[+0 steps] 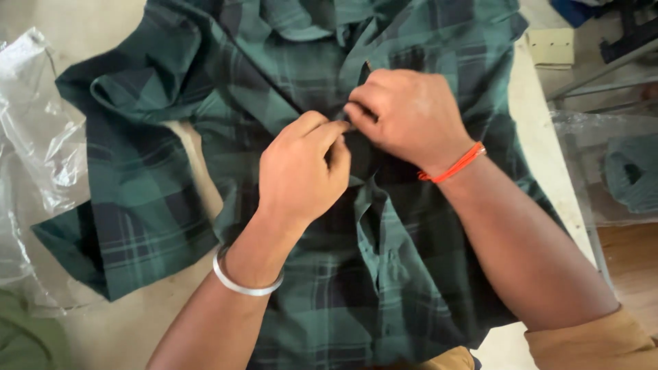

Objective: The recorder is buttoning up a green and black plaid shirt on a table.

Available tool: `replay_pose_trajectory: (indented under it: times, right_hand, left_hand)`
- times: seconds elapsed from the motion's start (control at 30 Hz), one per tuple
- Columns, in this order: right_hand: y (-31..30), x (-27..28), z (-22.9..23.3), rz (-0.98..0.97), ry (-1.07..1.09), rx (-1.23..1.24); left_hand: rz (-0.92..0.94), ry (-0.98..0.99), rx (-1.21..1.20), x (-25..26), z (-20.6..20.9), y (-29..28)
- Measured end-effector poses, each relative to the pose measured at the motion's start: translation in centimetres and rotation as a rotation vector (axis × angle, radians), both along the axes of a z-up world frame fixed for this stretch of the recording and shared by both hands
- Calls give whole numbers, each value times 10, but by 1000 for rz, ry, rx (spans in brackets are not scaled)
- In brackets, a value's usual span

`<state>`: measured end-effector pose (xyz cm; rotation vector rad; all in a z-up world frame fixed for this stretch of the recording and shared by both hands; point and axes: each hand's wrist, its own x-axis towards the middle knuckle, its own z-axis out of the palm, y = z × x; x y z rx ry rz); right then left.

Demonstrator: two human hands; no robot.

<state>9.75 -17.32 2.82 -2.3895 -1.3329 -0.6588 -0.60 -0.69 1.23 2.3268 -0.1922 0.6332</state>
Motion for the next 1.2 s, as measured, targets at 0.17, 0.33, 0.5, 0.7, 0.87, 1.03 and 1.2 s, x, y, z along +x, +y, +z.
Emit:
replay_pose_trajectory:
  times: [0.17,0.33,0.5,0.7,0.87,1.03,1.2]
  right_hand:
    - [1,6,-6,39,166,132]
    - [2,-2,1,-21,141,160]
    - [3,-6,4,-85,168,158]
    - [1,-9,2,-205,-14,20]
    - [-6,-11,1,-233,-62,74]
    - [-4,-10,0,-148,32,193]
    - [-4,-4,-3,-37,253,397]
  left_hand:
    - [5,-106,-7,-6,8,-1]
    - [-9,-93,-50,0,5,0]
    - [40,-21,-398,15,17,2]
    - [96,0,-81,33,11,-4]
    - [51,-14,-240,54,-6,-6]
    - [42,70,-254,44,-3,-11]
    - [65,67,-415,51,-8,-12]
